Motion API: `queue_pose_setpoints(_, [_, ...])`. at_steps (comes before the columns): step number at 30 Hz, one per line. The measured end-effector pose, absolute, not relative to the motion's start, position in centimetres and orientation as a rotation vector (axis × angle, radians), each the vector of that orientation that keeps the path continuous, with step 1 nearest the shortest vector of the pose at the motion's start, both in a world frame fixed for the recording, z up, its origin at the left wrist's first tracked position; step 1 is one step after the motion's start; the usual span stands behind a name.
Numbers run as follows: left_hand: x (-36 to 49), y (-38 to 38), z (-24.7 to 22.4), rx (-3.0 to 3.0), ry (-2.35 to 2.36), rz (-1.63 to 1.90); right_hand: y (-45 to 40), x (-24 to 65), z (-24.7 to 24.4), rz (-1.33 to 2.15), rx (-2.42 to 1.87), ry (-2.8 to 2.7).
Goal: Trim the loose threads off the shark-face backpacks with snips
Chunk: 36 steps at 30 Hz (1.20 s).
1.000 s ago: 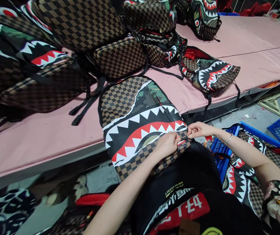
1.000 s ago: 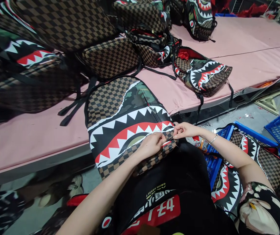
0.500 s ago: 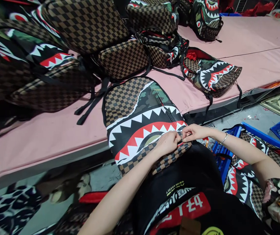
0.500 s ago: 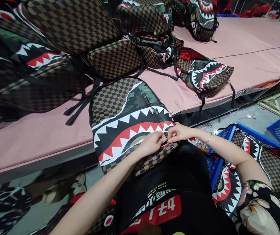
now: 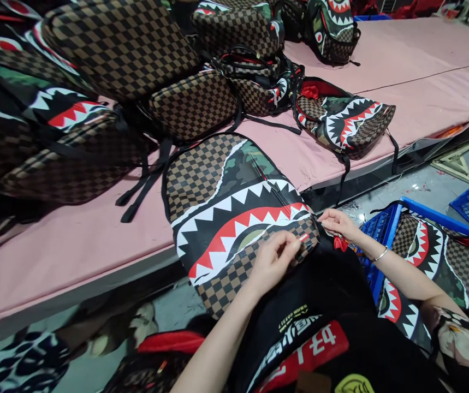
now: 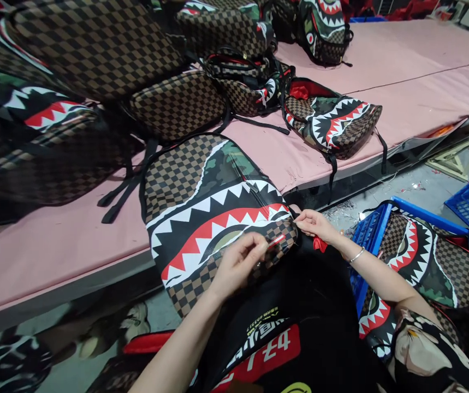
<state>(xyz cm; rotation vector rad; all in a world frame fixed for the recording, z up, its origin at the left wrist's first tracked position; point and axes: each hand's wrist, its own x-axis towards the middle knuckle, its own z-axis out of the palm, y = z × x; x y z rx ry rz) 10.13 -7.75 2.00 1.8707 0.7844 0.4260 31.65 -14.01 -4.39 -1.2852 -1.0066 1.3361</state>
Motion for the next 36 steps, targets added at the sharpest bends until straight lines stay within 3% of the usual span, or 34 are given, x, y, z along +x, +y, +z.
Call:
queue_pose_setpoints(5, [10.6,-10.3,1.0,2.138,0.562,0.340,-17.5,31.0,-8.1,1.106,-1.367,-0.746])
queue_pose_setpoints(11, [11.0,-9.7,-1.0,2.280,0.838,0.485,-19.6,28.8,-10.4,0.959,-1.401,-0.632])
queue_pose_setpoints(20, [15.4,-10.9,-0.5,2.811,0.859,0.033,-20.5,27.4,-11.1,0.806,-1.459,-0.705])
queue_pose_setpoints(29, [15.1,-9.2,-1.4,2.258,0.945,0.268,-20.9,27.9,-10.5,0.857,-1.421,-0.818])
queue_pose_setpoints(36, [14.9,-9.3,-1.8,2.221,0.912,0.391,-19.7,27.7,-11.1,0.764,-1.383,-0.963])
